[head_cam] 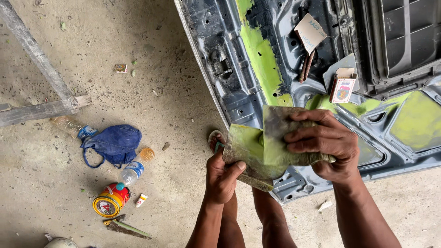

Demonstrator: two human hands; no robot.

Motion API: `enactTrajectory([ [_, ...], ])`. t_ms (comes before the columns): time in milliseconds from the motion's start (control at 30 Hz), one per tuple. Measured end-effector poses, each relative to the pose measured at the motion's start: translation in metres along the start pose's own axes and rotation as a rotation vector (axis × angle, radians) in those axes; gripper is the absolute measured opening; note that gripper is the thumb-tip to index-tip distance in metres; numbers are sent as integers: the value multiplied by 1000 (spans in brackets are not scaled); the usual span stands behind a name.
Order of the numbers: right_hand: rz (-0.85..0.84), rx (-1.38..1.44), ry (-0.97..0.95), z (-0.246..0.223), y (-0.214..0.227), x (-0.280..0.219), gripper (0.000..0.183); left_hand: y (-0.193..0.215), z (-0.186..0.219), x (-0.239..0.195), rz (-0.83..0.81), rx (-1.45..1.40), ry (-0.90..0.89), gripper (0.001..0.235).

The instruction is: The person applies green body filler to a car door using a putty knife and smooths it with a playing card. The person repeatedly scoops filler from the knife onto the door and spreads it across the surface.

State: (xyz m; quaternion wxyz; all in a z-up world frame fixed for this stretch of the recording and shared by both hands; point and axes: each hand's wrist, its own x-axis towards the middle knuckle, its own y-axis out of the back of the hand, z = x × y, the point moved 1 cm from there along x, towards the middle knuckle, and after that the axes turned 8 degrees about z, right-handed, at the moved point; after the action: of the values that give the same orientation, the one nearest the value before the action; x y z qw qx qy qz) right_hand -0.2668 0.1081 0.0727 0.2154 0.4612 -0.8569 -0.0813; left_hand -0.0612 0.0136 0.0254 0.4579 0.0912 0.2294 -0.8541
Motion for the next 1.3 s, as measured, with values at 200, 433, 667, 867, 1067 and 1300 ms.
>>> enactTrajectory([
  [200,230,52,-190,49,-4,-20,25,-10,2,-5,-94,-49,59,28],
  [433,214,277,-272,212,-29,-185,14,-54,-18,20,-304,-37,141,37],
  [667,225,56,-574,243,-2,3,32,-30,-12,65,0,266,197,45],
  [867,-79,-990,-318,390,13,19,52,17,-57,111,189,56,202,51],
  [1067,-198,-1009,-334,414,14,28,36,52,-73,157,325,-201,277,53],
  [1300,1,-656,-57,351,-30,167,57,86,-65,197,382,-250,290,48],
])
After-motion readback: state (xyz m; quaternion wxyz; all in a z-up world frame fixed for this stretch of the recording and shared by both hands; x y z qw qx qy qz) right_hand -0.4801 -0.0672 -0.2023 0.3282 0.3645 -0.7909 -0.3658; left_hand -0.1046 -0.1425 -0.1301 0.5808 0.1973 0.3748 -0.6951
